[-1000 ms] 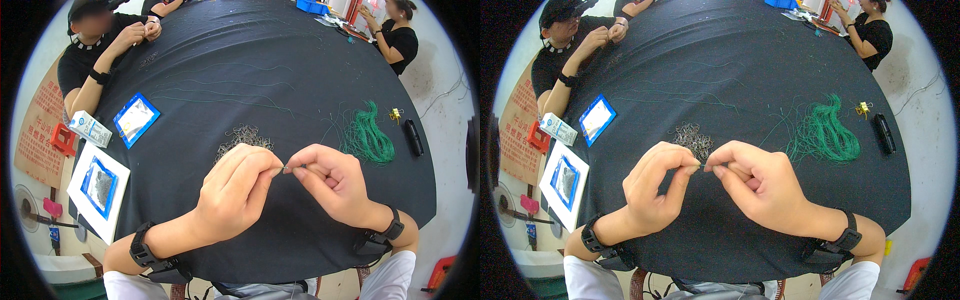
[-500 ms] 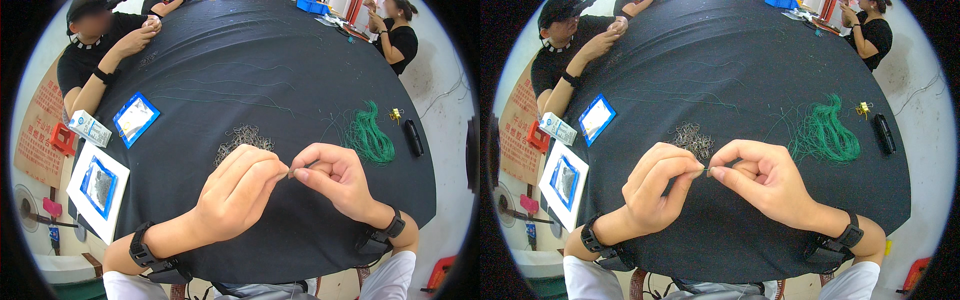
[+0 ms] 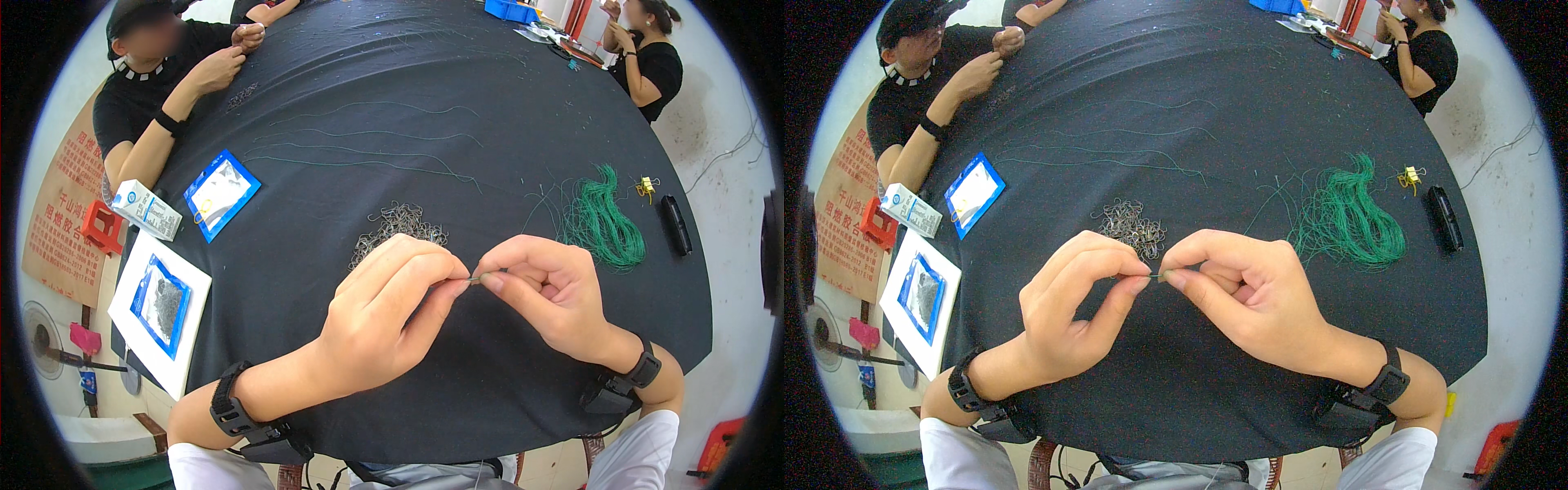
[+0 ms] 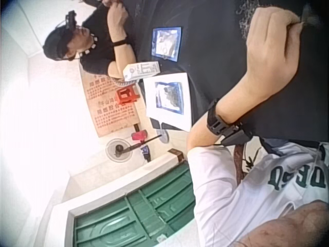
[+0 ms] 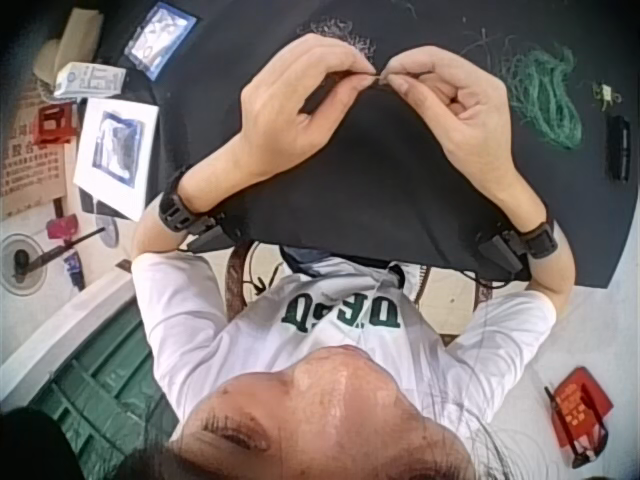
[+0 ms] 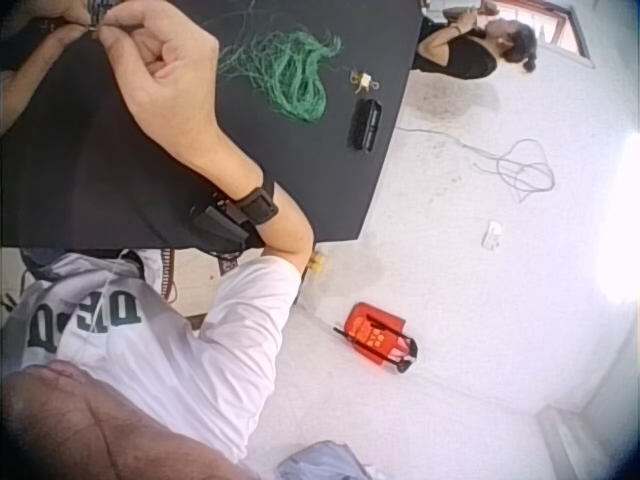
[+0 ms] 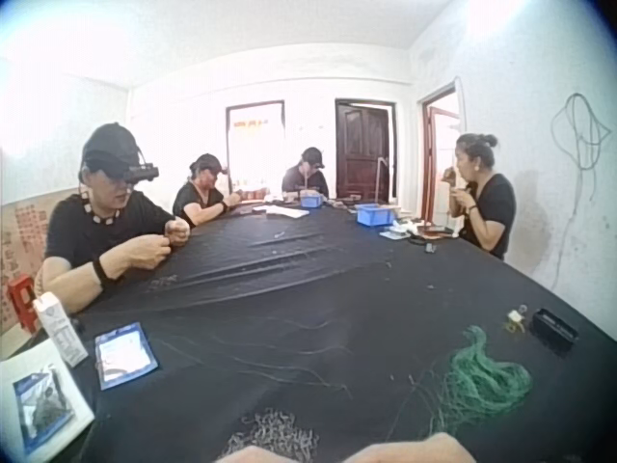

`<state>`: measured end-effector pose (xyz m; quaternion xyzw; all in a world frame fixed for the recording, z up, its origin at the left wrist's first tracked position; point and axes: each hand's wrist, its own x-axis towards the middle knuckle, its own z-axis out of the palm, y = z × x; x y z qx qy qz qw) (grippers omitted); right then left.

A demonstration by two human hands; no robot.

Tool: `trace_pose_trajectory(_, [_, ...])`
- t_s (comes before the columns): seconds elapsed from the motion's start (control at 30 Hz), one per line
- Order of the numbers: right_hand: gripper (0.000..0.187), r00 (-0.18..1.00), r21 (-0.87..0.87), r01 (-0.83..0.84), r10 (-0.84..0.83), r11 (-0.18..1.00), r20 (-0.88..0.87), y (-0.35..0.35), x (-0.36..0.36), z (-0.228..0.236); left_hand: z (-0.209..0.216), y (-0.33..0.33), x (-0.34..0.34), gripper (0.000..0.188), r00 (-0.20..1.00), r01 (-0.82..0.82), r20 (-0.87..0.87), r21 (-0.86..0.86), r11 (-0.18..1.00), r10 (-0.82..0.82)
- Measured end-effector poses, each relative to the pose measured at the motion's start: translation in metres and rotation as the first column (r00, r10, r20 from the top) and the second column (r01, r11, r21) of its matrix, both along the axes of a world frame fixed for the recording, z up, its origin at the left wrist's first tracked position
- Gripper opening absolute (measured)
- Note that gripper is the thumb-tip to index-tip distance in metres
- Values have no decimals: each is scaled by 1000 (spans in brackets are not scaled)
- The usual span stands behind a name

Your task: The person assembles fishing gear by hand at a table, taking small metal hooks and tying them to green fishing line. The person repeatedly threads the line through the eyes of the hooks and knots them securely, working through a pile of hooks on the table.

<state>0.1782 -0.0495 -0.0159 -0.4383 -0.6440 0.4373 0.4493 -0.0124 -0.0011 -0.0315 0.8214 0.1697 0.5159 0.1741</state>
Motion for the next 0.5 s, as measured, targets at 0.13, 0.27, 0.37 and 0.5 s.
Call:
trace_pose_trajectory(0.13, [7, 993, 38, -9, 4, 999, 121, 1, 2, 3, -1, 0, -1, 13, 999, 21, -23, -32, 999, -22])
trace_pose_trajectory(0.27, [6, 983, 102, -1, -18, 995, 184, 1, 1, 2, 1, -1, -4, 12, 995, 57, -81, -106, 993, -66])
trace_pose_trajectory(0.37, [6, 967, 172, -21, -24, 985, 254, 2, 1, 3, 2, -2, -5, 10, 990, 74, -106, -159, 985, -92])
trace_pose_trajectory(0.5, [5, 949, 226, -55, -20, 973, 316, 3, 1, 2, -3, -1, -2, 12, 996, 57, -51, -199, 978, -68])
